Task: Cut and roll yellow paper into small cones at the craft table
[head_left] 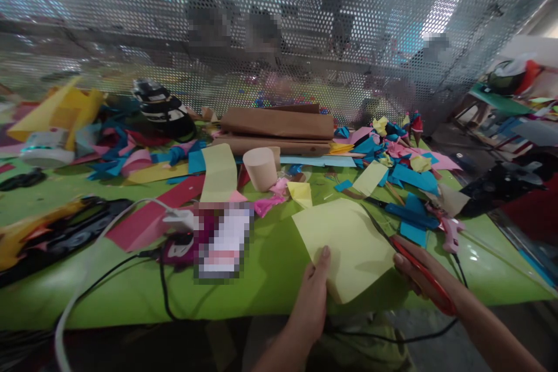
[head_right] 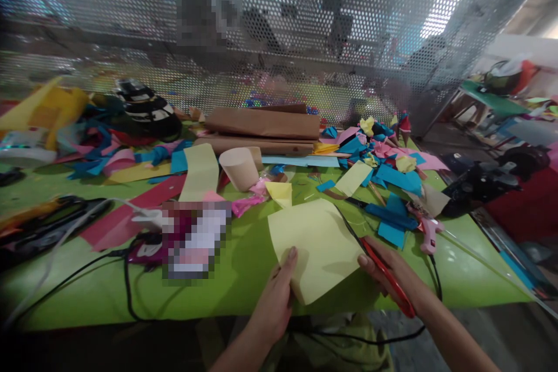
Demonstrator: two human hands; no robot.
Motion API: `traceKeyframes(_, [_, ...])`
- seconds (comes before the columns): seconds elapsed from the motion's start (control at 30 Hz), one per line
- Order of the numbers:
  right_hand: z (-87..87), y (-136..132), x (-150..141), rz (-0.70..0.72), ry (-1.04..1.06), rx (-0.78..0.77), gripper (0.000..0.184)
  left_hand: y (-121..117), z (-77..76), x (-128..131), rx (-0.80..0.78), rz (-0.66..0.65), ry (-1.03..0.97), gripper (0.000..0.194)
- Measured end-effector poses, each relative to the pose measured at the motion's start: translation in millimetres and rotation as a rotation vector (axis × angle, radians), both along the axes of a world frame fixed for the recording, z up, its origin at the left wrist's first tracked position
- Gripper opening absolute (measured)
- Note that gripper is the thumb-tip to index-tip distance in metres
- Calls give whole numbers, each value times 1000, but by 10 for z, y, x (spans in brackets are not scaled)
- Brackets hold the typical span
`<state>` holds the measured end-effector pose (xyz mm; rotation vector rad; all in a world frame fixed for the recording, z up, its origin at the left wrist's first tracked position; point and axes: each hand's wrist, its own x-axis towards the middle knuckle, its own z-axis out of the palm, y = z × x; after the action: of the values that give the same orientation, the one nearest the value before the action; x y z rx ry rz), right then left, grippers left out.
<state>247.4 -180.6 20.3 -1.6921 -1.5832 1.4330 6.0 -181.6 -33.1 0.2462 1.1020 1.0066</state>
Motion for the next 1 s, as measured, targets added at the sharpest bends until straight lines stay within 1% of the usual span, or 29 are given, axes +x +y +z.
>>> traceKeyframes(0.27, [-21,-17,-24,-22,19,7,44,-12,120,16,-33,22,-78,46])
traceKeyframes(0.4, [-49,-19,-29,-53,-10,2,48,0,164,33,-79,31,-81,41])
traceKeyframes(0.57, [-58,-24,-31,-48,-47,26,51,-4,232,47,-79,39,-112,32])
traceKeyframes(0.73, [-44,-32,-50,-62,-27,33,48,-2,280,46,-97,39,-112,32])
traceKeyframes(1.0, [-7,-27,-93,-92,-24,22,49,3,250,44,-104,46,-122,37])
